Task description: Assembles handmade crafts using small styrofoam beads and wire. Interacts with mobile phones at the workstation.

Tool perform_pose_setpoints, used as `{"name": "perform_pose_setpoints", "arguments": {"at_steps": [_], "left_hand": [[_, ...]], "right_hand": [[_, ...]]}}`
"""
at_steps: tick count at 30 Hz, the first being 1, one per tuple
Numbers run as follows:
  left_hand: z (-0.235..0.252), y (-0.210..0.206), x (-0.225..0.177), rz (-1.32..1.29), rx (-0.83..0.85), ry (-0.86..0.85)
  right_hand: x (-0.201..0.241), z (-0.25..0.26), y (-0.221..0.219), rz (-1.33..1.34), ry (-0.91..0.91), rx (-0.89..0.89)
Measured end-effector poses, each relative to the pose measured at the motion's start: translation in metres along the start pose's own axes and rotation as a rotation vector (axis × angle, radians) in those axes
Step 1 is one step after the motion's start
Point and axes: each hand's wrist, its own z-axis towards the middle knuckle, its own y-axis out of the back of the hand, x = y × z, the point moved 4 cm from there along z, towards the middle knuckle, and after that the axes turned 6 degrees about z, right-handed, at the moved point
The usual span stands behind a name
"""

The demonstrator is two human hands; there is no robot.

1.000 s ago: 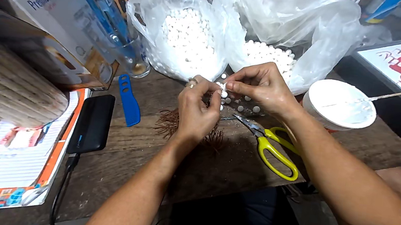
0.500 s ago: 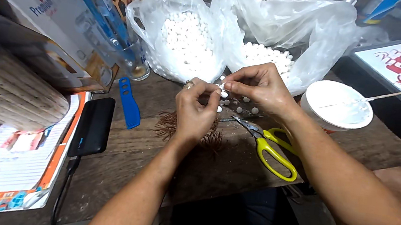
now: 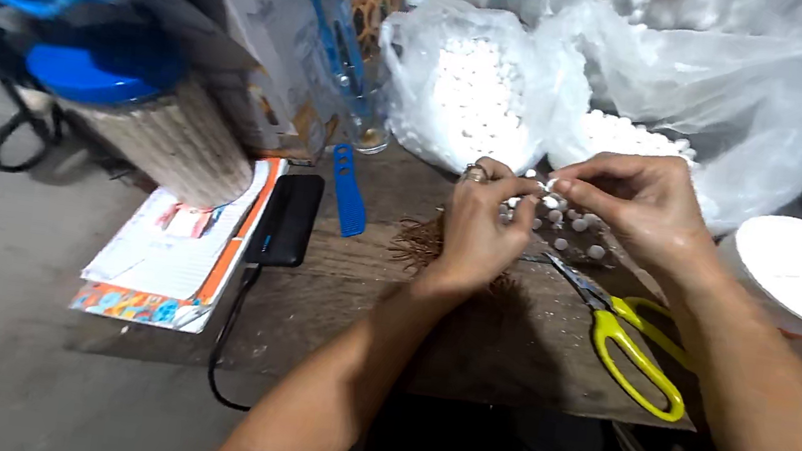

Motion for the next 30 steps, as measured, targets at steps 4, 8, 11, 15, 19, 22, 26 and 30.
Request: {"name": "perform_pose_setpoints", "arguments": {"at_steps": [4,8,11,15,19,22,26,30], "left_hand": [[0.003,0.006,-0.002,0.016,0.013,0.061],[0.007,0.008,0.001,-0.183,-0.026,0.158],[0.008,0.009,0.003,-0.325,-0.047,0.245],[0.011,0.008,-0.001,-0.552,-0.011,0.357],[0.011,0.006,-0.003,-0.703,0.009,0.408],[0.010,0.003,0.000,-0.771,0.018,0.502],[0.008,-0.001,0.003,-0.791,0.022,0.538],[0.006,-0.002,0.005,-0.756,-0.009,0.573]], "right_hand": [[-0.004,0.003,0.006,0.031,0.025,-0.046],[-0.016,0.004,0.015,0.161,-0.043,-0.168],[-0.021,0.004,0.008,0.200,-0.109,-0.210],[-0.018,0.001,-0.013,0.238,-0.176,-0.079],[-0.014,-0.002,-0.029,0.360,-0.195,0.046],[-0.013,-0.003,-0.032,0.409,-0.201,0.066],[-0.009,-0.004,-0.034,0.442,-0.188,0.011],[-0.007,-0.003,-0.031,0.426,-0.194,-0.114]]}}
